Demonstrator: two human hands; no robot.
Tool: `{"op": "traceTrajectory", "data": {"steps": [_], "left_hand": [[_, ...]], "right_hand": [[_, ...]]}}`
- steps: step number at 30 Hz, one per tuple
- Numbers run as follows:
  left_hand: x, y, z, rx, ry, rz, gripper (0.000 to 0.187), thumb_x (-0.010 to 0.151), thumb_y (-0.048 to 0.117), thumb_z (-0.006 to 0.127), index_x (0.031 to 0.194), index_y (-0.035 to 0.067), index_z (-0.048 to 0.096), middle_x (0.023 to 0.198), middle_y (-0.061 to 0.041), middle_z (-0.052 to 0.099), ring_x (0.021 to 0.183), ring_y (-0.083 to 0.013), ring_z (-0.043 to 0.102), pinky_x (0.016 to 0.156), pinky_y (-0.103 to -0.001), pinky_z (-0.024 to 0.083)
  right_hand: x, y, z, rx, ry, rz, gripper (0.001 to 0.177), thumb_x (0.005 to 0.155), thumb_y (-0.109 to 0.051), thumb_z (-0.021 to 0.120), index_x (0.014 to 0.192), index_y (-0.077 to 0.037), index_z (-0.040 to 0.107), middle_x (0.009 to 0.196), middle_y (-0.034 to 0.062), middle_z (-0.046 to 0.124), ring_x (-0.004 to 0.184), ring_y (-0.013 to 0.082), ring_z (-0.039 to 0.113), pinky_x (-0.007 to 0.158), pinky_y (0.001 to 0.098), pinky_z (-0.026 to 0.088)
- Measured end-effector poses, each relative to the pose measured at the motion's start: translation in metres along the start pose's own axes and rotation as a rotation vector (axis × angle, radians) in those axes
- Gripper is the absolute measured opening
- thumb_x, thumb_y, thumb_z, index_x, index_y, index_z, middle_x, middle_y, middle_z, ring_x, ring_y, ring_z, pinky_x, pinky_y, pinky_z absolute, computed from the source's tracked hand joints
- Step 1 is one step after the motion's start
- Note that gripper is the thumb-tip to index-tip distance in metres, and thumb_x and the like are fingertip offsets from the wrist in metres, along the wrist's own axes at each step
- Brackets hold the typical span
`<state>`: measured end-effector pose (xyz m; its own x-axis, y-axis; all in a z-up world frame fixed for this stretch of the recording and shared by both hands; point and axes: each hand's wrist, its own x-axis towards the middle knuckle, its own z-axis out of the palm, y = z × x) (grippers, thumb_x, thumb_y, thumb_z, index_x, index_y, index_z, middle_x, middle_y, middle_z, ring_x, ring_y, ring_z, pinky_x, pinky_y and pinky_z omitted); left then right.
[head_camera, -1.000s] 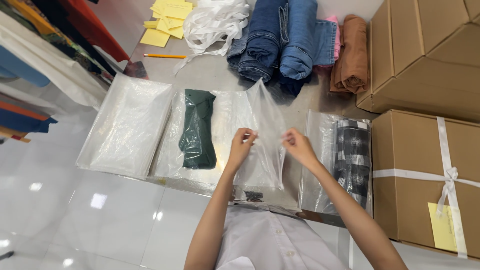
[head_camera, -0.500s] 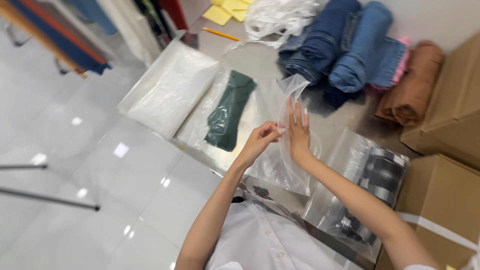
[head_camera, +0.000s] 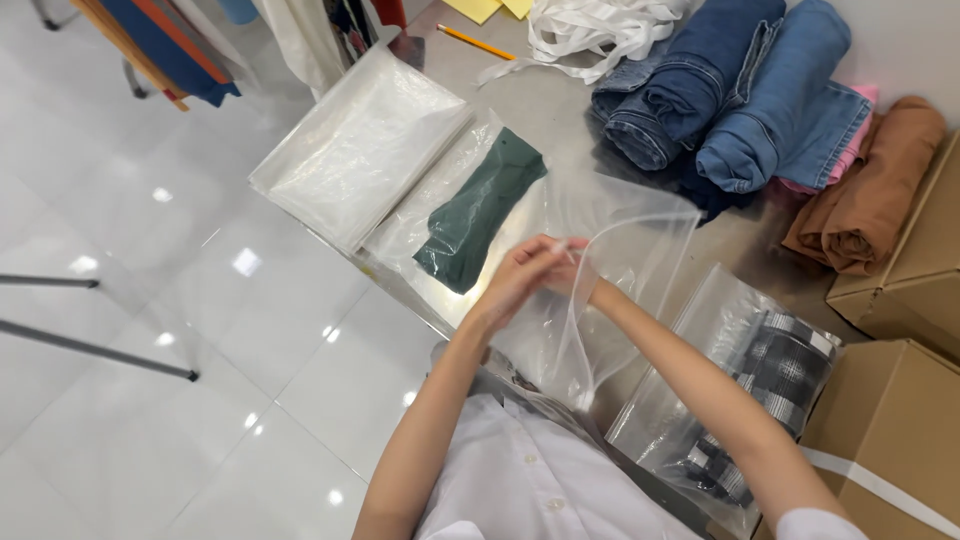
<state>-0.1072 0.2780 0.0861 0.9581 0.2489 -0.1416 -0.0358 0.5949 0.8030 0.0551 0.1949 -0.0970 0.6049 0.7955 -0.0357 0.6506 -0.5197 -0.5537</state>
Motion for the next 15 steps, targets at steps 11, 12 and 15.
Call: {"op": "traceTrajectory", "data": {"steps": [11, 12, 15], "left_hand": [[0.087, 0.033, -0.202, 0.380, 0.452, 0.084, 0.018, 0.103, 0.027, 0.062, 0.111, 0.014, 0.070, 0.119, -0.005, 0.071, 0.116, -0.0159, 0.059, 0.101, -0.033, 0.046], [0.097, 0.028, -0.225, 0.457, 0.471, 0.097, 0.018, 0.104, 0.025, 0.061, 0.113, 0.013, 0.070, 0.118, -0.007, 0.071, 0.116, -0.0182, 0.059, 0.102, -0.035, 0.046], [0.124, -0.013, -0.277, 0.687, 0.441, -0.001, 0.020, 0.101, 0.025, 0.062, 0.117, 0.018, 0.072, 0.107, -0.008, 0.073, 0.103, -0.0202, 0.066, 0.090, -0.035, 0.052]], "right_hand": [[0.041, -0.093, -0.027, 1.355, -0.004, 0.738, 0.059, 0.095, -0.012, 0.071, 0.144, 0.008, 0.045, 0.127, 0.0266, 0.065, 0.110, 0.0320, 0.070, 0.092, 0.0384, 0.061], [0.045, -0.102, -0.029, 1.377, -0.006, 0.733, 0.058, 0.095, -0.012, 0.071, 0.144, 0.007, 0.046, 0.125, 0.0238, 0.068, 0.106, 0.0285, 0.072, 0.087, 0.0344, 0.063], [0.062, -0.083, -0.002, 1.235, -0.045, 0.681, 0.056, 0.092, -0.015, 0.075, 0.140, 0.002, 0.053, 0.118, 0.0138, 0.071, 0.096, 0.0119, 0.071, 0.070, 0.0057, 0.054]]}}
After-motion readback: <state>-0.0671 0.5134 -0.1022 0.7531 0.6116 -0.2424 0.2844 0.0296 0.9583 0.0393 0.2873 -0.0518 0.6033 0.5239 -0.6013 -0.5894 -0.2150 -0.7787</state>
